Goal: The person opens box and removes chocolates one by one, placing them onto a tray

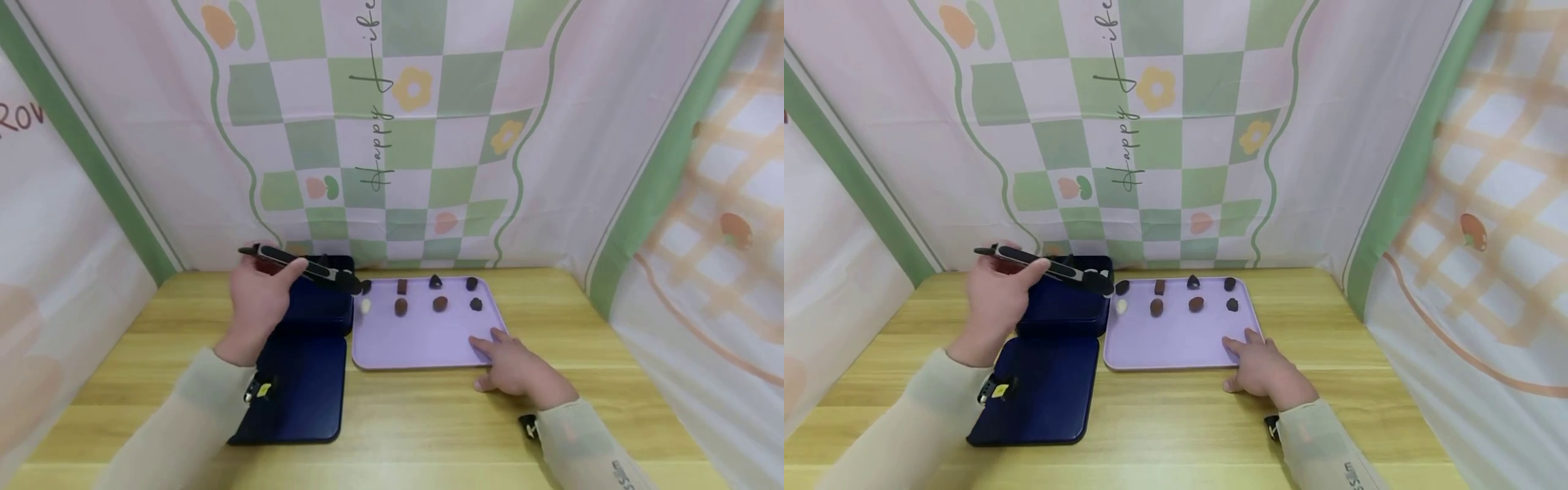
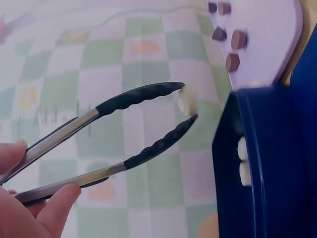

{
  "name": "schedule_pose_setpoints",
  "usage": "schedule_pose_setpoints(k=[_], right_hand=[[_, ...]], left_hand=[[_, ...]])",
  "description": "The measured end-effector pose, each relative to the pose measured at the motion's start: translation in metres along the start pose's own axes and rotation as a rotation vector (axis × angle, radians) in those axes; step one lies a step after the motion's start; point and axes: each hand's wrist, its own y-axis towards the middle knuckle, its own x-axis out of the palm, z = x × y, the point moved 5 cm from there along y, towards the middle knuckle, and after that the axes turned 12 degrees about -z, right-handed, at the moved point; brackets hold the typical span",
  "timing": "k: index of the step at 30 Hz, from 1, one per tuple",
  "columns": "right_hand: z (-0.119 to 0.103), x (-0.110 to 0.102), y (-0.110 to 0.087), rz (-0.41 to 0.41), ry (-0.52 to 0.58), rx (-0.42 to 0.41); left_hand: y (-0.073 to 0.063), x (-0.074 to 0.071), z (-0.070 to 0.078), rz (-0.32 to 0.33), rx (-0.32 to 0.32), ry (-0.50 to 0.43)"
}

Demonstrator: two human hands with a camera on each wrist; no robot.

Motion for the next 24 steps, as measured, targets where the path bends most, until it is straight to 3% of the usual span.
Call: schedule_pose_setpoints(k=[4,12,19,24], right_hand=[[-0.001,0.000,0.000,0.001,-0.002,-0.001],[0.000,-0.001,0.001,-0.005,0.004,0.008],[0.002,0.000,0.002,-0.007,0.004,0.008],[0.001,0.000,0.002,-0.006,-0.006,0.004]], left_hand=[[-0.014,0.017,0.012,-0.087,0.114,0.068],[-0.035,0.049,0.021,-0.231,0.263,0.173],[-0.048,0.068,0.013,-0.245,0.380,0.391],[-0.055,0.076,0.013,-0.244,0.436,0.455]])
